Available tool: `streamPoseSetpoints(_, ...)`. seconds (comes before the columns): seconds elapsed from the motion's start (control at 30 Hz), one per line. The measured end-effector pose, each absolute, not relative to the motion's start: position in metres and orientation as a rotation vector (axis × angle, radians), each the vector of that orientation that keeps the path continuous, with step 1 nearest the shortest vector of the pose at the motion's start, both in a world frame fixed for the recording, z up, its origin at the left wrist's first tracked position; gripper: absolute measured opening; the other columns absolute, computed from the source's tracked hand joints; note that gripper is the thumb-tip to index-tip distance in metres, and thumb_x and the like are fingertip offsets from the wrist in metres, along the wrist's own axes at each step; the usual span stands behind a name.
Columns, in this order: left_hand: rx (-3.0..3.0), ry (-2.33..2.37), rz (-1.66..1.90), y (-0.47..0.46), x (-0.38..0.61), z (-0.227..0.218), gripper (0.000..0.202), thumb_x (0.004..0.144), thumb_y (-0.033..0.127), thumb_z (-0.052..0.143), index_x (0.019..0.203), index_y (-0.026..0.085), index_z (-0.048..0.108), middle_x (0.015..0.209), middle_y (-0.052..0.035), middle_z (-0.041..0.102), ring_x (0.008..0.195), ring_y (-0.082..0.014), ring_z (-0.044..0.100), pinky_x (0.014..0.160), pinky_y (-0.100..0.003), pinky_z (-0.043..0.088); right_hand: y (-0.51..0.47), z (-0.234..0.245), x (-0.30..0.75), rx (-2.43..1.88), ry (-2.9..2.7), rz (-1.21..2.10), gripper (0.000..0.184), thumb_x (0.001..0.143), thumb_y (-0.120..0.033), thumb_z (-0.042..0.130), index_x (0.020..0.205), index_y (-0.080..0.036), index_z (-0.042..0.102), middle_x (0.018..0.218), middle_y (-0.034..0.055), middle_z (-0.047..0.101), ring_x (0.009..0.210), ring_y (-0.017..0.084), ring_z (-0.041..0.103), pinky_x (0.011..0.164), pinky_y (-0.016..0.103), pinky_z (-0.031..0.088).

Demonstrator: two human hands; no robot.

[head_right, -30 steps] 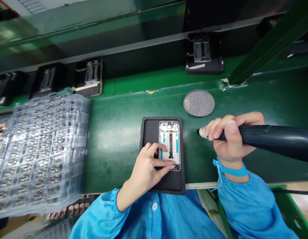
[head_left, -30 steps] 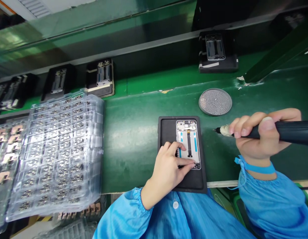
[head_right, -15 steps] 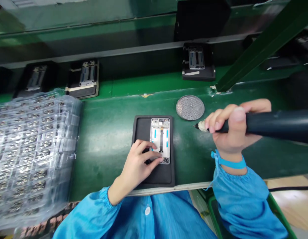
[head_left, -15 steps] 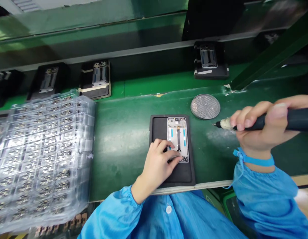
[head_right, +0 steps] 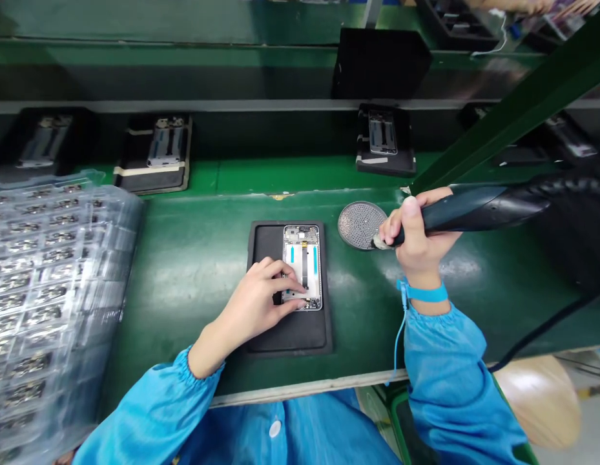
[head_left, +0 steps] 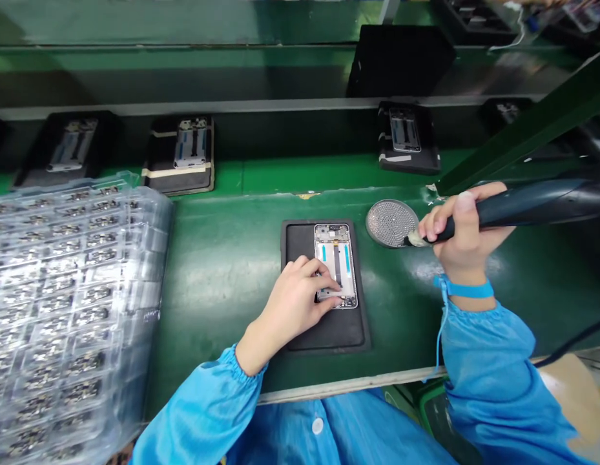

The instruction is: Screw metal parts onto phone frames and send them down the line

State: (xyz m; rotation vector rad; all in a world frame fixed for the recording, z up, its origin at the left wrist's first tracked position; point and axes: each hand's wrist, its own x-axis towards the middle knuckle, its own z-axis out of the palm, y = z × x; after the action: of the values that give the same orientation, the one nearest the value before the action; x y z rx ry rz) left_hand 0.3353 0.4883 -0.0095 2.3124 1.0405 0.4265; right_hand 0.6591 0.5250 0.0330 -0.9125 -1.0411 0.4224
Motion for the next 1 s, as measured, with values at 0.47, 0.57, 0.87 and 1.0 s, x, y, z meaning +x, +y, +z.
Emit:
streamPoseSetpoints(0.47, 2.312, 1.035, 0.454, 0.488, 0.343, 0.002, 0.008, 0.115, 0.038, 0.098, 0.12, 0.034, 0.103, 0.127, -0.0093, 0.086, 0.116, -0.0294, 0.067, 0.104, -0.046, 0.053, 0.523, 0.03, 0.662, -0.924, -1.054, 0.456, 0.052, 0.102, -0.06, 0.109, 0.103, -0.034, 0.064, 0.06, -0.0128, 0.055, 0.038, 0.016, 0.046, 0.038, 0.032, 0.05)
streamPoseSetpoints(0.57, 2.289, 1.071, 0.463, 0.491, 0.35, 0.005, 0.008, 0.116, 0.037, 0.097, 0.114, 0.034, 0.104, 0.124, -0.0091, 0.086, 0.115, -0.0296, 0.066, 0.103, -0.046, 0.052, 0.523, 0.028, 0.66, -0.925, -1.056, 0.464, 0.053, 0.102, -0.06, 0.11, 0.103, -0.033, 0.063, 0.06, -0.0121, 0.057, 0.039, 0.016, 0.047, 0.039, 0.032, 0.05)
streamPoseSetpoints(0.87, 2.222, 1.067, 0.395, 0.497, 0.355, 0.015, 0.007, 0.113, 0.029, 0.098, 0.113, 0.033, 0.104, 0.125, -0.0074, 0.089, 0.116, -0.0295, 0.069, 0.104, -0.047, 0.052, 0.51, 0.057, 0.644, -0.833, -1.073, 0.425, 0.039, 0.109, -0.052, 0.1, 0.101, -0.034, 0.066, 0.059, -0.0126, 0.057, 0.038, 0.016, 0.046, 0.039, 0.03, 0.05)
streamPoseSetpoints(1.0, 2.22, 1.064, 0.364, 0.496, 0.357, 0.018, 0.007, 0.113, 0.027, 0.098, 0.112, 0.031, 0.104, 0.127, -0.007, 0.089, 0.117, -0.0297, 0.07, 0.103, -0.046, 0.052, 0.488, 0.067, 0.61, -0.668, -1.19, 0.741, 0.035, 0.115, -0.053, 0.093, 0.104, -0.033, 0.066, 0.058, -0.0126, 0.058, 0.031, 0.013, 0.035, 0.034, 0.027, 0.043)
